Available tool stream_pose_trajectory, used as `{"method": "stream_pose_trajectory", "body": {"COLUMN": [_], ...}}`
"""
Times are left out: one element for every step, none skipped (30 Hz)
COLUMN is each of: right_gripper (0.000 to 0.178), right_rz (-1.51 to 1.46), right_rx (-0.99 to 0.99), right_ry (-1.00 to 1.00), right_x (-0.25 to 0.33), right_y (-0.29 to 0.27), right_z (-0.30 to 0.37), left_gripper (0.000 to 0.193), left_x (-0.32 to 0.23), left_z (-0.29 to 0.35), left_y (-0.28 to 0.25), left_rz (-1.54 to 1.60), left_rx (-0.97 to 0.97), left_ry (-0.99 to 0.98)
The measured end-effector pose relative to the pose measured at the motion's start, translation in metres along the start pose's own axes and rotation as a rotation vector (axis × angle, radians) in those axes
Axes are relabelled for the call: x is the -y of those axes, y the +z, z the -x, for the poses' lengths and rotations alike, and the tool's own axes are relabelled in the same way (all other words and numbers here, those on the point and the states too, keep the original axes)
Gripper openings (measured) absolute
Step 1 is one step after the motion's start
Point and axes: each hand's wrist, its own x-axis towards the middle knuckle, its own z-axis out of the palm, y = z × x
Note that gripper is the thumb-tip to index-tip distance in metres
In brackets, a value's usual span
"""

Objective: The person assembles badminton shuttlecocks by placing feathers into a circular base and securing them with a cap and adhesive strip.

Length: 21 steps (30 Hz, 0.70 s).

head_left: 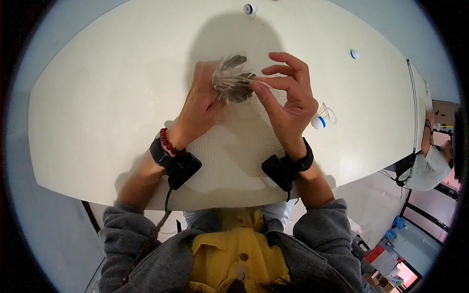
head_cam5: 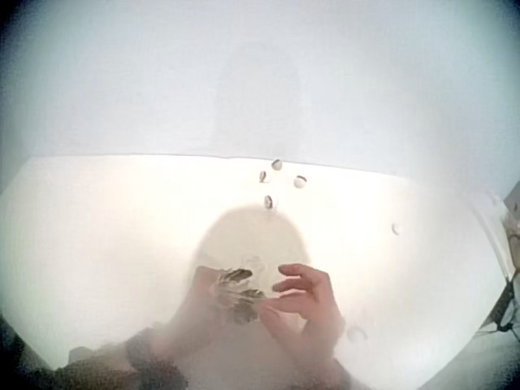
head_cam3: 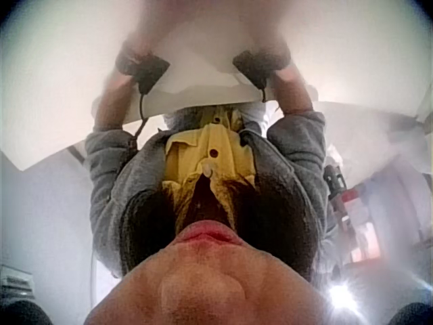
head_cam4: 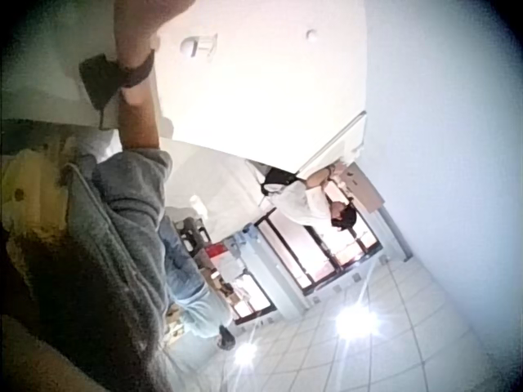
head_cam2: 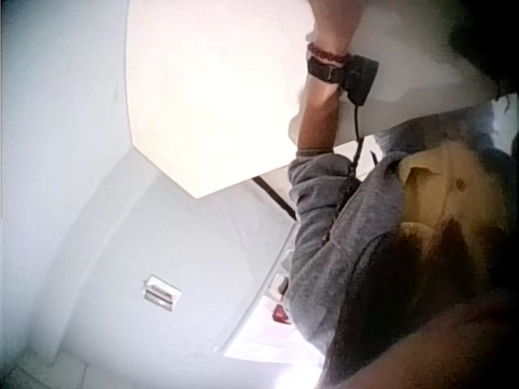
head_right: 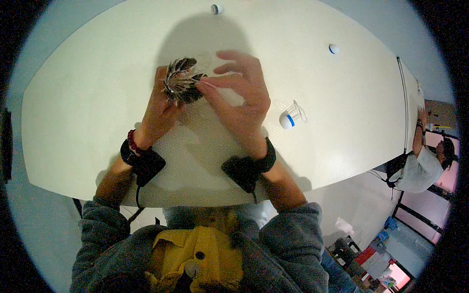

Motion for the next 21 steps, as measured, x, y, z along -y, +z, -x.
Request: {"method": "stream_pose_trajectory", "body": {"right_gripper": [0.017, 0.017, 0.018, 0.018, 0.018, 0.017, 0.017, 0.017, 0.017, 0.017, 0.017, 0.016, 0.016, 0.016, 0.016, 0.016, 0.016, 0.016, 0.016, 0.016, 0.016], "right_rz": [0.0, 0.051, 0.101, 0.102, 0.108, 0.113, 0.114, 0.108, 0.102, 0.105, 0.114, 0.123, 0.121, 0.105, 0.088, 0.089, 0.07, 0.051, 0.051, 0.053, 0.055], "right_rx": [0.0, -0.022, -0.045, -0.045, -0.042, -0.039, -0.039, -0.042, -0.045, -0.046, -0.051, -0.055, -0.056, -0.045, -0.033, -0.034, -0.033, -0.032, -0.032, -0.03, -0.027], "right_ry": [0.0, -0.021, -0.043, -0.042, -0.045, -0.047, -0.046, -0.037, -0.027, -0.027, -0.023, -0.019, -0.019, -0.016, -0.014, -0.014, -0.012, -0.01, -0.01, -0.012, -0.014], "right_x": [-0.0003, -0.0011, -0.0019, -0.0028, -0.0038, -0.0045, -0.0045, -0.0044, -0.0045, -0.0033, -0.0019, -0.0009, -0.0025, -0.0049, -0.0069, -0.0076, -0.0081, -0.0086, -0.0088, -0.009, -0.0094], "right_y": [0.0001, 0.0003, 0.0006, 0.0004, 0.0001, -0.0001, 0.0, 0.0002, 0.0002, -0.0004, -0.0012, -0.0022, -0.0017, -0.0013, -0.001, -0.0011, -0.0012, -0.0013, -0.0018, -0.0023, -0.0024], "right_z": [-0.0001, -0.0003, -0.0007, -0.0009, -0.0012, -0.0013, -0.0012, -0.001, -0.0009, -0.0016, -0.0024, -0.0031, -0.0026, -0.0016, -0.0011, -0.0009, -0.0009, -0.0009, -0.0013, -0.0018, -0.0022], "left_gripper": [0.055, 0.055, 0.055, 0.054, 0.053, 0.053, 0.054, 0.055, 0.055, 0.056, 0.057, 0.057, 0.058, 0.058, 0.058, 0.058, 0.058, 0.058, 0.058, 0.058, 0.058], "left_x": [0.0014, 0.0028, 0.0041, 0.0052, 0.0056, 0.0055, 0.0044, 0.0039, 0.0045, 0.005, 0.0054, 0.0054, 0.0058, 0.0063, 0.0073, 0.0078, 0.008, 0.0067, 0.004, 0.0026, 0.0038], "left_z": [0.0004, 0.0009, 0.0016, 0.0024, 0.0026, 0.002, 0.0005, -0.0003, 0.0, 0.0, 0.0, 0.0004, 0.0018, 0.0026, 0.0027, 0.0028, 0.0027, 0.0023, 0.0016, 0.0012, 0.0019], "left_y": [0.0013, 0.0025, 0.0036, 0.0052, 0.0059, 0.0052, 0.0031, 0.002, 0.0022, 0.003, 0.004, 0.0049, 0.0048, 0.0048, 0.0052, 0.0059, 0.0062, 0.0057, 0.0048, 0.0043, 0.0053], "left_rz": [0.051, 0.101, 0.101, 0.148, 0.195, 0.196, 0.156, 0.116, 0.116, 0.109, 0.103, 0.106, 0.153, 0.2, 0.198, 0.225, 0.253, 0.253, 0.223, 0.193, 0.193], "left_rx": [-0.01, -0.02, -0.021, -0.027, -0.033, -0.032, -0.022, -0.012, -0.011, -0.005, 0.0, 0.001, 0.003, 0.005, 0.006, 0.011, 0.016, 0.017, 0.014, 0.011, 0.011], "left_ry": [-0.003, -0.006, -0.006, -0.034, -0.062, -0.063, -0.024, 0.015, 0.014, -0.007, -0.029, -0.027, -0.046, -0.065, -0.065, -0.073, -0.082, -0.081, -0.065, -0.049, -0.05]}}
